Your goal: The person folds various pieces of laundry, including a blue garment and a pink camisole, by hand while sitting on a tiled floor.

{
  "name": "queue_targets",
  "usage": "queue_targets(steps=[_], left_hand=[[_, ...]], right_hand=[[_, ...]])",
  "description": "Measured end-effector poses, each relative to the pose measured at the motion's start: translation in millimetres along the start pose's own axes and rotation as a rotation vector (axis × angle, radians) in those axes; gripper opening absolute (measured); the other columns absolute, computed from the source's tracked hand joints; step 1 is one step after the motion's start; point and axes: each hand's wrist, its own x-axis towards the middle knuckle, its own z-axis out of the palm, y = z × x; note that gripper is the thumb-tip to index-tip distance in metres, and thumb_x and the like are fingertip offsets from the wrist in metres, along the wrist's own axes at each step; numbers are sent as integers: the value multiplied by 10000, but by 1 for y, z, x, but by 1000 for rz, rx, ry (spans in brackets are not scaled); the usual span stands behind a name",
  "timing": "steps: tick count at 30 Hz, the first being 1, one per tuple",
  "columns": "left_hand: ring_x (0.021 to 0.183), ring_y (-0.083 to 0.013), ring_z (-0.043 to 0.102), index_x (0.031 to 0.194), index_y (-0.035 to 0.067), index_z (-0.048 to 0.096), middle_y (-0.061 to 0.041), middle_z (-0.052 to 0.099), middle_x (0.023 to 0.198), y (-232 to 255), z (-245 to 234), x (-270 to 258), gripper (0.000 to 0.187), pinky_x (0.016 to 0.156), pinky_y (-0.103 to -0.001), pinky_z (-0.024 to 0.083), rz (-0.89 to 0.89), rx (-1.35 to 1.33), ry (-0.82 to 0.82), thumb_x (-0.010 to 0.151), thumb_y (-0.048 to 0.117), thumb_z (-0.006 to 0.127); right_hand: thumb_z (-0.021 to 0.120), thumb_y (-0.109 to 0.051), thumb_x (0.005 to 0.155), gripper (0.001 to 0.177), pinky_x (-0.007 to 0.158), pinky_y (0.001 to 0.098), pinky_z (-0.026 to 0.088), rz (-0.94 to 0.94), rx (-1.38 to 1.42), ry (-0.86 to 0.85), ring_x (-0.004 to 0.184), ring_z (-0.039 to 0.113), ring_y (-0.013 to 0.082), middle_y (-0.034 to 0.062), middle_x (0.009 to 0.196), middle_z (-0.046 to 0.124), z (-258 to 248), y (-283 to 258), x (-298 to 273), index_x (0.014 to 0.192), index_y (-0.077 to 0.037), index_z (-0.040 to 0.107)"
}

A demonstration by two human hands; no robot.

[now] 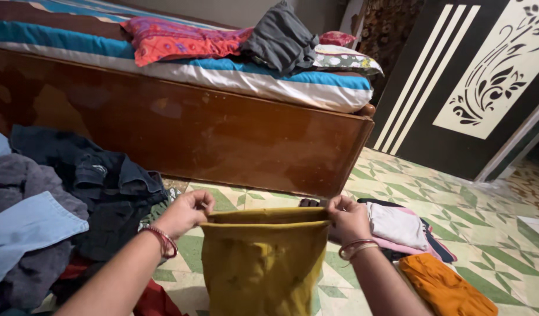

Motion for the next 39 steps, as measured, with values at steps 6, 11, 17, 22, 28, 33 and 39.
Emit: queue_targets(steps=[6,11,17,22,28,33,39], left_hand=[[1050,-212,682,839,167,868,-9,737,1060,111,10,2,510,954,-333,539,110,601,-139,611,-133,524],[1112,-274,645,959,306,841,-35,749,1073,175,42,-14,422,957,-400,530,-136,1310,-203,755,78,551],[1040,-287,707,1061,270,793,-95,754,1098,194,41,18,318,900,-439,559,-246,1638,-242,862,360,562],[1033,-309,676,1213,231,679,-107,703,1134,215,37,61,435,836,-481,528,-96,1785,284,924,538,573],[1074,-291,657,1210,225,632,-112,668,1216,118,28,38,562,831,-463,523,275,1934,568,687,423,695],[1337,-285,574,1343,161,658,-83,606,1429,-16,55,-27,468,1072,-448,497,-822,1595,-491,938,391,703],[1092,-291,695,1058,194,769,-78,730,1129,-7,43,-39,384,959,-431,554,-575,1333,-126,878,529,716]], right_hand=[[642,130,698,350,917,352,548,-574,-605,-377,1050,653,224,34,1109,711,3,-59,-18,796,-147,831],[632,-212,829,269,904,383,561,-307,-1294,-518,994,695,231,39,1008,755,15,-102,-44,1002,-290,823],[547,-536,930,393,843,385,609,109,-1498,-442,883,756,222,87,935,773,29,-138,-28,1054,-245,780],[474,-617,967,496,804,458,584,54,-1430,5,931,710,293,119,1057,734,54,-172,8,1203,-226,668],[536,-377,1027,367,757,456,583,-430,-1238,517,908,706,328,135,1112,707,17,-28,11,1277,-127,630],[612,-347,919,361,1030,435,509,397,-1560,-565,1197,636,288,100,1278,663,43,134,-55,1260,-285,712],[719,-532,877,415,1019,408,518,407,-1364,-494,1153,654,286,93,1217,676,46,61,-59,1188,-258,743]])
